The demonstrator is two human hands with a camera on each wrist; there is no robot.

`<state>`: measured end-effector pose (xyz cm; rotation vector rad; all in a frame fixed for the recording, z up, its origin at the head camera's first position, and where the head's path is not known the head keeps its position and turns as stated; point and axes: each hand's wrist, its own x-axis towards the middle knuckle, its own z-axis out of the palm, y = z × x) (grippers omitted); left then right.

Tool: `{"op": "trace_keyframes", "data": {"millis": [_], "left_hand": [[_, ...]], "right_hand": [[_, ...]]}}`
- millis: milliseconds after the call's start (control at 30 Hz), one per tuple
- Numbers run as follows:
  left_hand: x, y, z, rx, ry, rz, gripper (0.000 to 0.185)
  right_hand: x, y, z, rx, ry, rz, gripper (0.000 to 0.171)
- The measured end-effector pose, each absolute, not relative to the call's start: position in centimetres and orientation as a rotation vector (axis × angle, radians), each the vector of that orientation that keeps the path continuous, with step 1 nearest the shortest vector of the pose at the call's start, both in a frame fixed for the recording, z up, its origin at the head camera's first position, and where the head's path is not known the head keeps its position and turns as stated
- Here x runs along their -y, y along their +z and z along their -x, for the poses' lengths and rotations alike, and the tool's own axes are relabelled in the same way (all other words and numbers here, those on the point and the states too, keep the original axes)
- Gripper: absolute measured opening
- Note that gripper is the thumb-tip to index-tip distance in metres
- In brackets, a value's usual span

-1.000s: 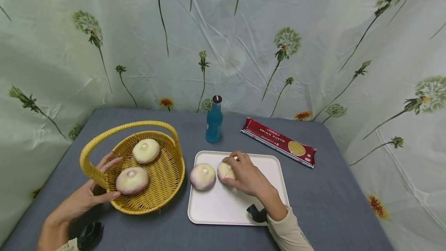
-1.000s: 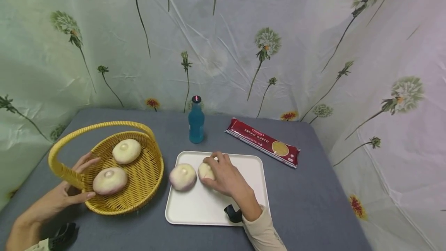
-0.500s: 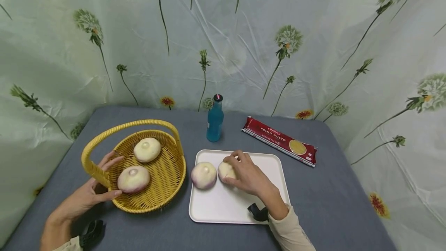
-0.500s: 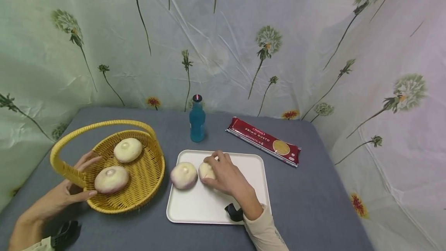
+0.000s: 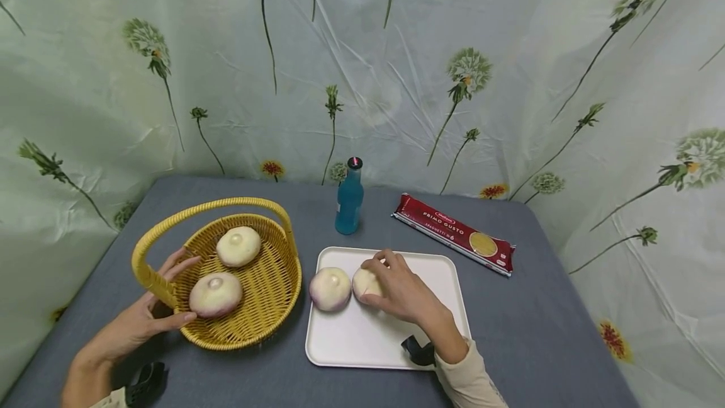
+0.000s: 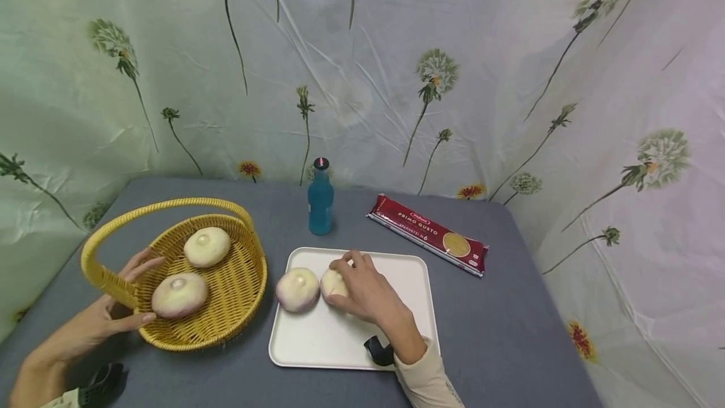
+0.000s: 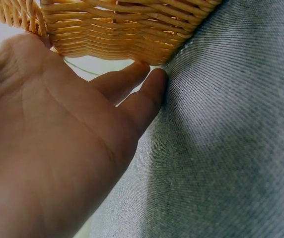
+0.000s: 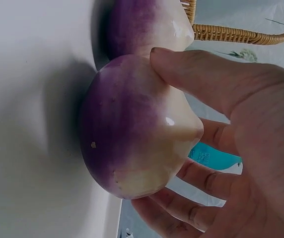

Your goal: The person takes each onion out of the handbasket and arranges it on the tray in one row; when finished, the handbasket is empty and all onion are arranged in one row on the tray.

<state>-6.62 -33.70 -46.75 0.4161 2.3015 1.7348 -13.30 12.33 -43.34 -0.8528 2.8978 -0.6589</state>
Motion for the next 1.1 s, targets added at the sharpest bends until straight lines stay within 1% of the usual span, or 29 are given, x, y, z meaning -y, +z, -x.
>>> {"op": "trace_keyframes", "data": {"millis": [600, 900, 1100], "left_hand": [[33.67, -46.63, 6.54, -2.323, 1.72, -0.408, 0.086], [33.7, -46.72, 6.5, -2.332, 1.714, -0.387, 0.087], [33.67, -46.69, 6.6, -2.333, 1.703, -0.374, 0.087]], "right_hand": [[-12.29, -43.07, 13.13, -2.892, -0.638, 0.859, 0.047], [-12.38, -43.01, 13.14, -2.895, -0.611, 0.878, 0.053], [-12.22, -42.77, 13.16, -2.946, -0.589, 0.935, 0.053]]}}
